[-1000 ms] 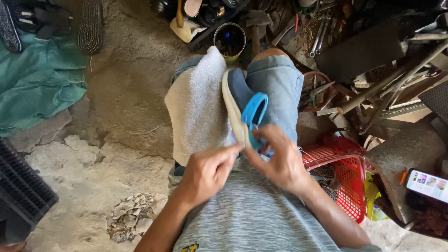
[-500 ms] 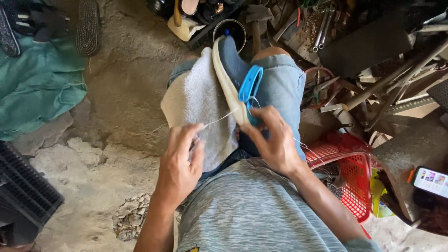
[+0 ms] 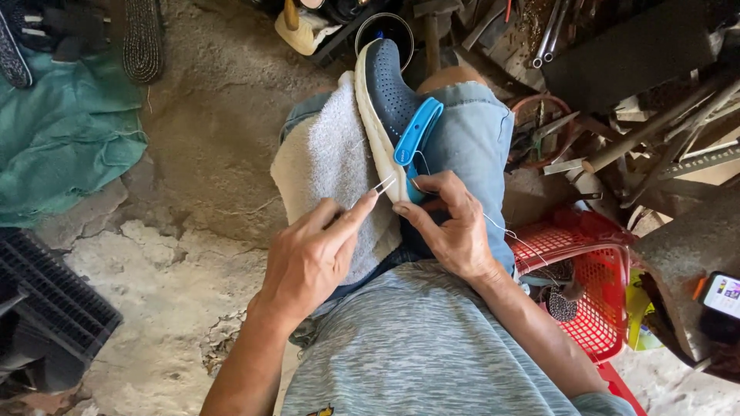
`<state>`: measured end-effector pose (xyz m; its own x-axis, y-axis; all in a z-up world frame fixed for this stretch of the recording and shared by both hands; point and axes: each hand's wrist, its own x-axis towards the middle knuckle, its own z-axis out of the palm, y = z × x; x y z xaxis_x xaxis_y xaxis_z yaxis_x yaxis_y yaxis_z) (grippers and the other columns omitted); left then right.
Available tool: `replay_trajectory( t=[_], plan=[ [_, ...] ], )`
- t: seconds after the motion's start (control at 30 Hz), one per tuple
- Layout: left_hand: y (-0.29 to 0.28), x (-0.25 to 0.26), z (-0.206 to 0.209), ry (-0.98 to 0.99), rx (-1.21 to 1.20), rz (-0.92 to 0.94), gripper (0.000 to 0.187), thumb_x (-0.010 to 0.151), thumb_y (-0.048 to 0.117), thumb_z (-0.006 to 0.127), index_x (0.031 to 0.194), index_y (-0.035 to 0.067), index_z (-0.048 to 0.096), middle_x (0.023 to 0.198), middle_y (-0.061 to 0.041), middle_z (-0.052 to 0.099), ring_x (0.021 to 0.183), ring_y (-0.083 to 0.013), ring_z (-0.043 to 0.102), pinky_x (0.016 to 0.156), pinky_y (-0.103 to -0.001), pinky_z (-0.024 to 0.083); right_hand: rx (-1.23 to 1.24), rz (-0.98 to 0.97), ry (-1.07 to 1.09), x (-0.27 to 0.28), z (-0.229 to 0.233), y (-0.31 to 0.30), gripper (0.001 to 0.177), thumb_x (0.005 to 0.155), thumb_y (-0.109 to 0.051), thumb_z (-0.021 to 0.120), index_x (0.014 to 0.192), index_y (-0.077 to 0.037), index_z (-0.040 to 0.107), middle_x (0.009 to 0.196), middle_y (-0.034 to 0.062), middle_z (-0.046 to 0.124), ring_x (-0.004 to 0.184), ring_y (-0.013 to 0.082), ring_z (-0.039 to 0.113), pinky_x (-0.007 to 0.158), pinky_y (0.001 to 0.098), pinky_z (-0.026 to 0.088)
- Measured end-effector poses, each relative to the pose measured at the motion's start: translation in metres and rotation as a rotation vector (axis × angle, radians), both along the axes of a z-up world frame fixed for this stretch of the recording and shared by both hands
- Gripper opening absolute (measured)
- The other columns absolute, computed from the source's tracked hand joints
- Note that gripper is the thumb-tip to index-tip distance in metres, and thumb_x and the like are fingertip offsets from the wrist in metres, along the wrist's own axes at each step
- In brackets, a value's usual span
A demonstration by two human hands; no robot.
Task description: Hand-sewing a blue clog shoe to repair or reinforce the sole attachment.
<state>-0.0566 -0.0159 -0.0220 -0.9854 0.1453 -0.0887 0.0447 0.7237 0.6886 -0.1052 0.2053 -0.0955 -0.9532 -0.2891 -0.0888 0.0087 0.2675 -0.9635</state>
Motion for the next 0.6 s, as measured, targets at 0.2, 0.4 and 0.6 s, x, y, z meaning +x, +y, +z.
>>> replay_trajectory(
  t=[0.2,0.4,0.6],
  plan=[
    [-0.002,-0.008,0.0,-0.072,-0.053,-0.033,0.043,0.104,0.012,0.053,0.144,0.026,0.063,0.08,-0.003,0.066,0.05,-0.0109,0.058,0.041,-0.023,0.049,-0.015,0.0,0.024,-0.003,-0.001,-0.002,0.037,0.086,-0.014,0.088,0.114,-0.002,0.069,0.091,0.0132,0.063,0.075,0.0286,0.075,0.064,0.0374,0.064],
    [-0.004,-0.011,0.003,-0.123,-0.072,-0.064,0.044,0.104,0.011,0.053,0.144,0.024,0.063,0.08,-0.005,0.066,0.05,-0.0115,0.057,0.039,-0.023,0.049,-0.018,0.006,0.041,-0.005,-0.002,-0.004,0.035,0.087,-0.014,0.088,0.113,0.0,0.07,0.09,0.0135,0.063,0.071,0.0264,0.073,0.063,0.0356,0.064],
    [-0.006,-0.021,0.009,-0.257,-0.147,-0.119,0.049,0.103,0.012,0.051,0.148,0.03,0.058,0.078,-0.004,0.063,0.042,-0.0104,0.051,0.036,-0.025,0.047,-0.057,-0.007,0.113,-0.007,0.001,-0.012,0.032,0.087,-0.009,0.086,0.111,0.003,0.069,0.088,0.015,0.061,0.067,0.0285,0.071,0.062,0.0353,0.063]
  ],
)
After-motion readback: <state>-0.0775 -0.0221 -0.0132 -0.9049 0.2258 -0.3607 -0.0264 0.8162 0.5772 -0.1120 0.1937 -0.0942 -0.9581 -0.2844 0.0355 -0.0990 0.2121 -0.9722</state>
